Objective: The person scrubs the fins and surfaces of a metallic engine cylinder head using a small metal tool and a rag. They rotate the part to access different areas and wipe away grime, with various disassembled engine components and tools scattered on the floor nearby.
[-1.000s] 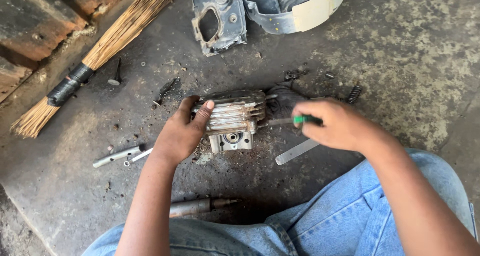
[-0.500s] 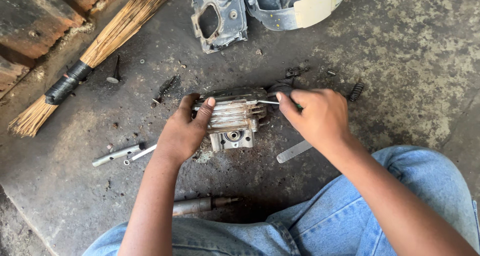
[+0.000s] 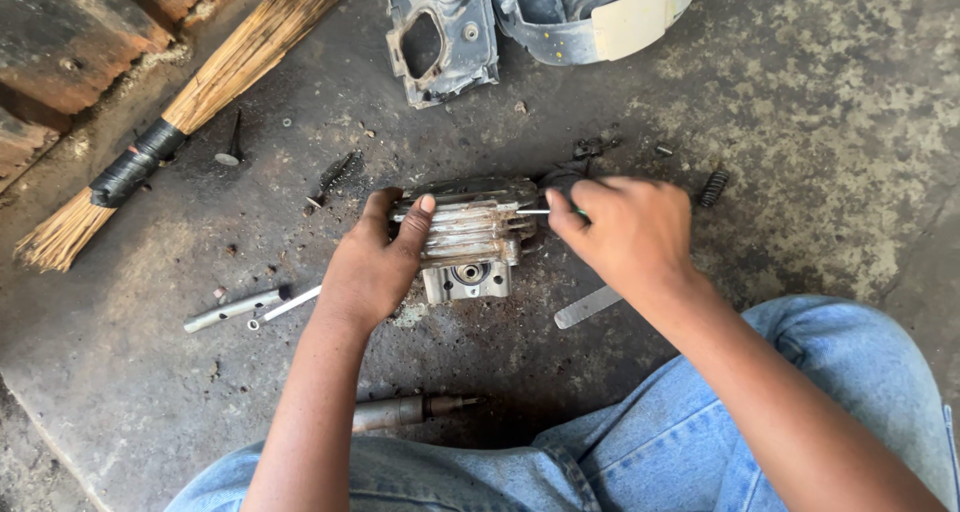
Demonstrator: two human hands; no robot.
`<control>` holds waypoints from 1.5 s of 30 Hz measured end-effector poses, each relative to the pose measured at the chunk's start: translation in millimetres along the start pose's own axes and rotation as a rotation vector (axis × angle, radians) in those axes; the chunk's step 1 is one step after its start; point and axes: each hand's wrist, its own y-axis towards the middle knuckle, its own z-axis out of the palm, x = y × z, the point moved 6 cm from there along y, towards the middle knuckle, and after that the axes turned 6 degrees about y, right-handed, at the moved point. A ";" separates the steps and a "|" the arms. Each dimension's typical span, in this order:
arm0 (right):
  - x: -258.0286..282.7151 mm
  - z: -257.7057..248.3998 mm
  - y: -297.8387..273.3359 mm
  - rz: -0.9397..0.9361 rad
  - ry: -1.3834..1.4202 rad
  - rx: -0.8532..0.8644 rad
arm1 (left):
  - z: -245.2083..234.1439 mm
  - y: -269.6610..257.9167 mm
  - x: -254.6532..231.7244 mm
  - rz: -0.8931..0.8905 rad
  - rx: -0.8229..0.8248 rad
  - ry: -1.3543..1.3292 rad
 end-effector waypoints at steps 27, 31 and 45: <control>-37.8 54.4 -20.4 0.330 1.173 -0.239 | 8.2 2.3 -11.3 0.047 -0.034 0.087; -109.5 -13.8 -2.7 0.453 1.856 -0.603 | 5.8 2.5 -5.9 0.094 -0.070 0.037; 19.0 -27.4 -4.1 -0.003 0.444 0.220 | 8.3 1.6 -8.0 0.171 -0.131 -0.055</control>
